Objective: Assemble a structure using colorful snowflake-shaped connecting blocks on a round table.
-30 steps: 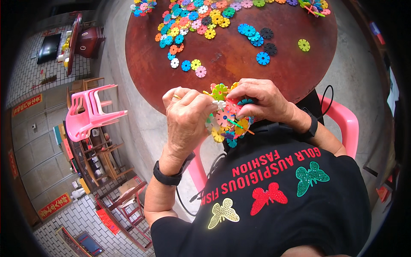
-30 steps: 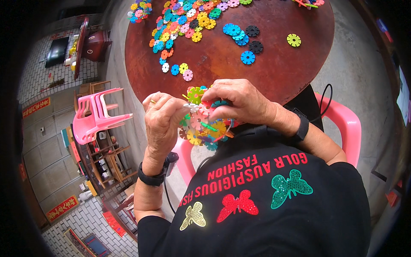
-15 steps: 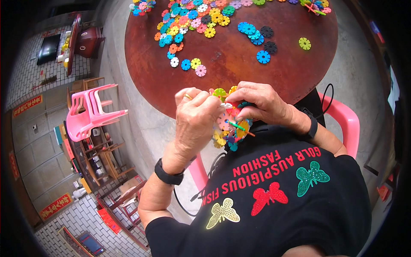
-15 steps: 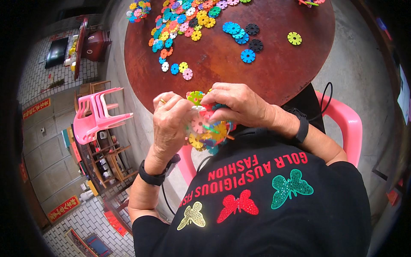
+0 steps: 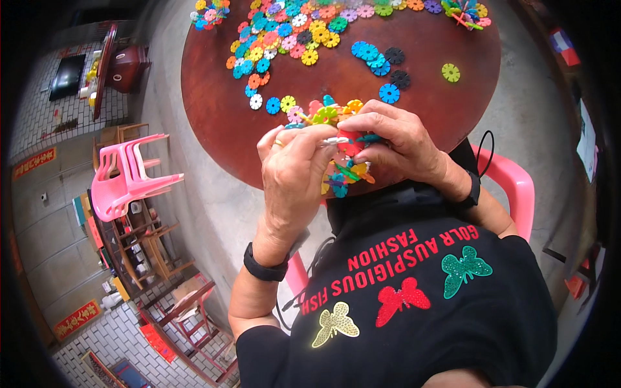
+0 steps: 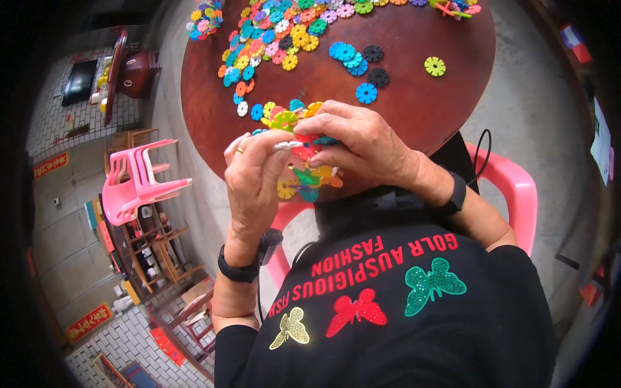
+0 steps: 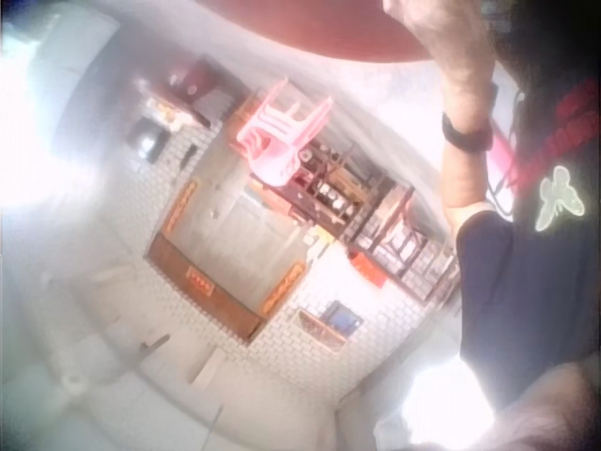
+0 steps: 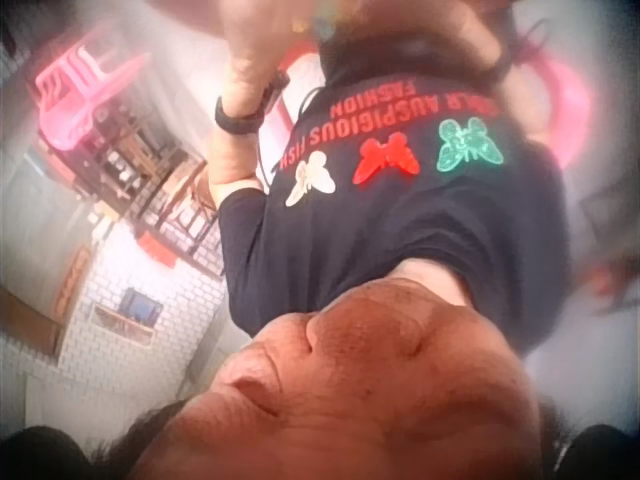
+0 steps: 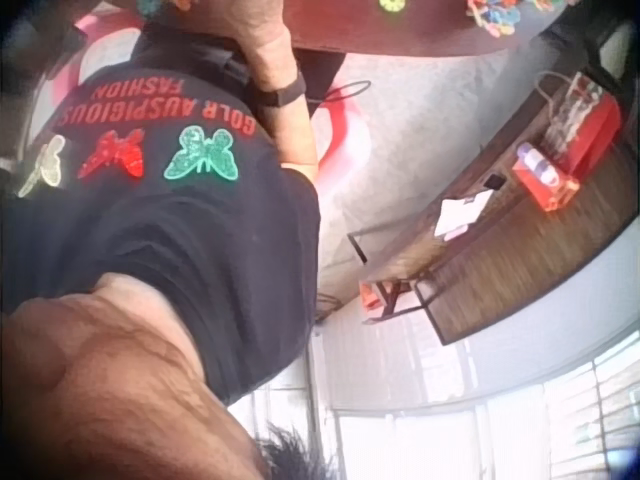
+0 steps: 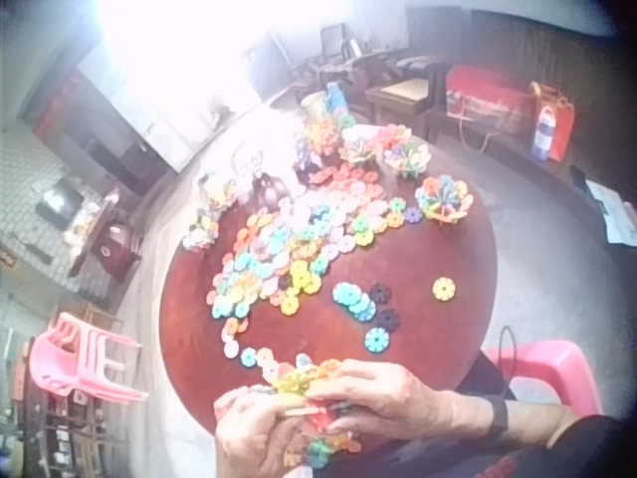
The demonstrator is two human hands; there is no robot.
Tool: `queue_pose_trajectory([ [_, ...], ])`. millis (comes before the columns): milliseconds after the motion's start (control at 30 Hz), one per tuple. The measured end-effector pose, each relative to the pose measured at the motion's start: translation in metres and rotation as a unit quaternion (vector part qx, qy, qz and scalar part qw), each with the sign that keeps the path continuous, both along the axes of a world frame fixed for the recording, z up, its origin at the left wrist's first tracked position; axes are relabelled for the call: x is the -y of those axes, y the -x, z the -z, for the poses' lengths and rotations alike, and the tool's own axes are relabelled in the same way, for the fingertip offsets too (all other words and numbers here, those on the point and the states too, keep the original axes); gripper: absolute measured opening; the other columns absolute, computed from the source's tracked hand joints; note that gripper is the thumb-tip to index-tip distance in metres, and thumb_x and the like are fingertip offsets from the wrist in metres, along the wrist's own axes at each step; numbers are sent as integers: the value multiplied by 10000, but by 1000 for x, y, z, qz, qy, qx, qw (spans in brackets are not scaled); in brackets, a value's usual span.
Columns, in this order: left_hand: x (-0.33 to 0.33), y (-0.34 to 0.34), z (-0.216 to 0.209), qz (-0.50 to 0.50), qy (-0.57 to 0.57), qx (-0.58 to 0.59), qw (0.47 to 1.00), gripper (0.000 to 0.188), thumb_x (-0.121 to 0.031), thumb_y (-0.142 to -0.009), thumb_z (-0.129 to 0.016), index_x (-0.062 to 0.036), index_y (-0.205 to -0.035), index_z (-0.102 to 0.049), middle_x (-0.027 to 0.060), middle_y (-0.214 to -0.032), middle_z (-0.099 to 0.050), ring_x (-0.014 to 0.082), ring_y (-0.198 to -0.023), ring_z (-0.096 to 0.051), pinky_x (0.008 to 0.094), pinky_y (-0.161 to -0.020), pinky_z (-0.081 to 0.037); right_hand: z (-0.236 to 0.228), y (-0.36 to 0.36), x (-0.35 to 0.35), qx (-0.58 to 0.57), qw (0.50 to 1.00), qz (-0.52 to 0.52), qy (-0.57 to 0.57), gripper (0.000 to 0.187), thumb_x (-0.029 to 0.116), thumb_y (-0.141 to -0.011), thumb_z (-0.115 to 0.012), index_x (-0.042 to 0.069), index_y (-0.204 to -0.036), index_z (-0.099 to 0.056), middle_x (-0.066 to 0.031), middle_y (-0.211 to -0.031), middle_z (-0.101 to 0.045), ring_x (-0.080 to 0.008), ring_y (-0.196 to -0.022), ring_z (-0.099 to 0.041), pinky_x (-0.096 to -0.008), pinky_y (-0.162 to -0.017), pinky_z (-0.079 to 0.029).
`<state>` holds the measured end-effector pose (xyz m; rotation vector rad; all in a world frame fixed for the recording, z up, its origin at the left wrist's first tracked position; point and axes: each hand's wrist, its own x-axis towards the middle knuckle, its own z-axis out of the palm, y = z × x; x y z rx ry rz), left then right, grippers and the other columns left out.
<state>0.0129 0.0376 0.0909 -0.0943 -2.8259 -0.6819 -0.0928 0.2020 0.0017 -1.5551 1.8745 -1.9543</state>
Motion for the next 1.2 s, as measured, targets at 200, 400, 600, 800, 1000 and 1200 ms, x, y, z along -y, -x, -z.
queue_pose_trajectory([
  [200, -2, -11, 8, -46, -41, -13, 998, 317, -65, -924, -581, -60, -1241, -571, 21, -798, -673, 190, -849, -645, 388, -995, -326, -11, -8, -5, 22, 993, 116, -22, 352, 119, -760, -788, 37, -1061, -623, -136, -1024, -604, -304, -918, -618, -378, -739, -532],
  [400, 4, -9, 8, -47, -82, -34, 995, 264, -9, -918, -543, -10, -1178, -587, 93, -789, -676, 224, -747, -626, 333, -864, -443, -24, -23, -10, -99, 990, 98, -35, 385, 226, -646, -859, 61, -887, -608, -92, -822, -570, -272, -749, -595, -366, -642, -498],
  [600, 15, -10, -4, -41, -196, 32, 979, 243, -16, -934, -540, 4, -1173, -581, 85, -786, -693, 158, -729, -652, 278, -716, -493, -28, -28, 2, -113, 986, 103, -65, 214, -2, -700, -734, 51, -874, -621, -91, -807, -574, -292, -744, -597, -383, -649, -507],
  [800, 45, -9, -6, -140, -244, -26, 959, 211, -20, -952, -551, -16, -1153, -616, 54, -812, -691, 85, -808, -638, 240, -757, -506, -21, -19, -2, -80, 991, 84, -67, 175, 2, -733, -724, 42, -875, -628, -105, -806, -568, -287, -751, -588, -367, -662, -496],
  [1000, 98, 15, 40, -227, -209, -63, 949, 149, -55, -871, -612, -48, -1003, -681, 122, -770, -705, 189, -722, -701, 307, -670, -529, -19, -21, -3, -102, 991, 55, -63, 177, 14, -737, -745, 44, -866, -628, -91, -803, -571, -271, -734, -584, -361, -654, -498],
  [1200, 146, 64, 83, -246, -31, -33, 968, 148, -126, -857, -652, -100, -984, -724, 114, -929, -720, 241, -839, -707, 346, -766, -547, -19, -19, -3, -100, 991, 44, -71, 191, 22, -726, -755, 44, -866, -628, -93, -803, -573, -271, -730, -580, -358, -657, -499],
])
